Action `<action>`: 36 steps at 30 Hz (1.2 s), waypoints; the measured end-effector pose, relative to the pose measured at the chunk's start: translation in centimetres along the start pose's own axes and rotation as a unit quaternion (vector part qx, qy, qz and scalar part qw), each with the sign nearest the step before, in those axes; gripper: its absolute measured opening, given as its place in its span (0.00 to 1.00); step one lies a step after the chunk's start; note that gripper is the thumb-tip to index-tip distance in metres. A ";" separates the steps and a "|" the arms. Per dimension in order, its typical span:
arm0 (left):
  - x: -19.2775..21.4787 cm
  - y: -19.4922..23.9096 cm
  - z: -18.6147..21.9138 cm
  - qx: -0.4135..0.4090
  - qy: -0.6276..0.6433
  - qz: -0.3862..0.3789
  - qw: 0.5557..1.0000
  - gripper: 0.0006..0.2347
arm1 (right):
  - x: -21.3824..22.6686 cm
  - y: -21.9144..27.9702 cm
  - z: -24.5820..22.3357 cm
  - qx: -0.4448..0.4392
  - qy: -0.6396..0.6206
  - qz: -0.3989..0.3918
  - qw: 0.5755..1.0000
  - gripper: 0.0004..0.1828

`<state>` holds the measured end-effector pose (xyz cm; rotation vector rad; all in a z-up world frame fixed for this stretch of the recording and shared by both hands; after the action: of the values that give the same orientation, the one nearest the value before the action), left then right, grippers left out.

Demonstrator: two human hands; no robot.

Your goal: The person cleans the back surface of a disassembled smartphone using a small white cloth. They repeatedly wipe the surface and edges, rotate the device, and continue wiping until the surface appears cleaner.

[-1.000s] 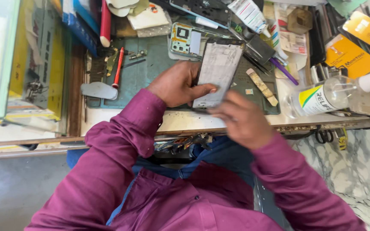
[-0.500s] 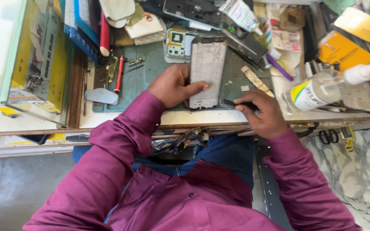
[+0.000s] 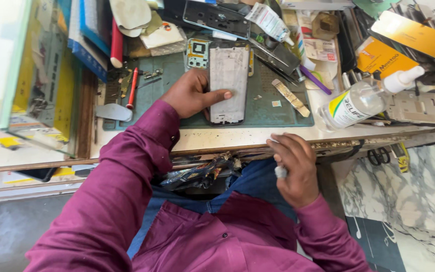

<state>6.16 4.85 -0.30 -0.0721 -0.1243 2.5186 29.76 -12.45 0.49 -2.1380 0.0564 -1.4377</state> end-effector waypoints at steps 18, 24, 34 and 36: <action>3.2 5.5 7.9 -0.053 0.014 0.115 0.992 0.12 | -3.0 -4.7 -12.6 0.045 -0.065 -0.003 0.997 0.38; 2.4 5.5 8.9 -0.073 0.009 0.107 0.992 0.12 | -6.0 -5.0 -16.8 0.219 -0.234 -0.070 0.945 0.38; 2.8 6.0 9.4 -0.064 -0.003 0.114 0.991 0.13 | -7.3 -5.9 -18.9 0.201 -0.164 -0.065 0.964 0.35; 2.8 6.2 9.4 -0.065 -0.004 0.112 0.992 0.12 | -7.8 -5.7 -19.5 0.245 -0.247 -0.124 0.929 0.34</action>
<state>-0.41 0.78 8.36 -0.1355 -0.2978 2.7328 8.10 -13.28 1.87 -2.0481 -0.7087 -0.8658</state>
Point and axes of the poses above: each hand's wrist, its own y-axis away from the middle knuckle, its own x-axis out of the back of the hand, z = x × y, the point moved 6 cm from there along -y, towards the middle knuckle, and after that the axes turned 8 degrees about y, right-handed, at the moved point
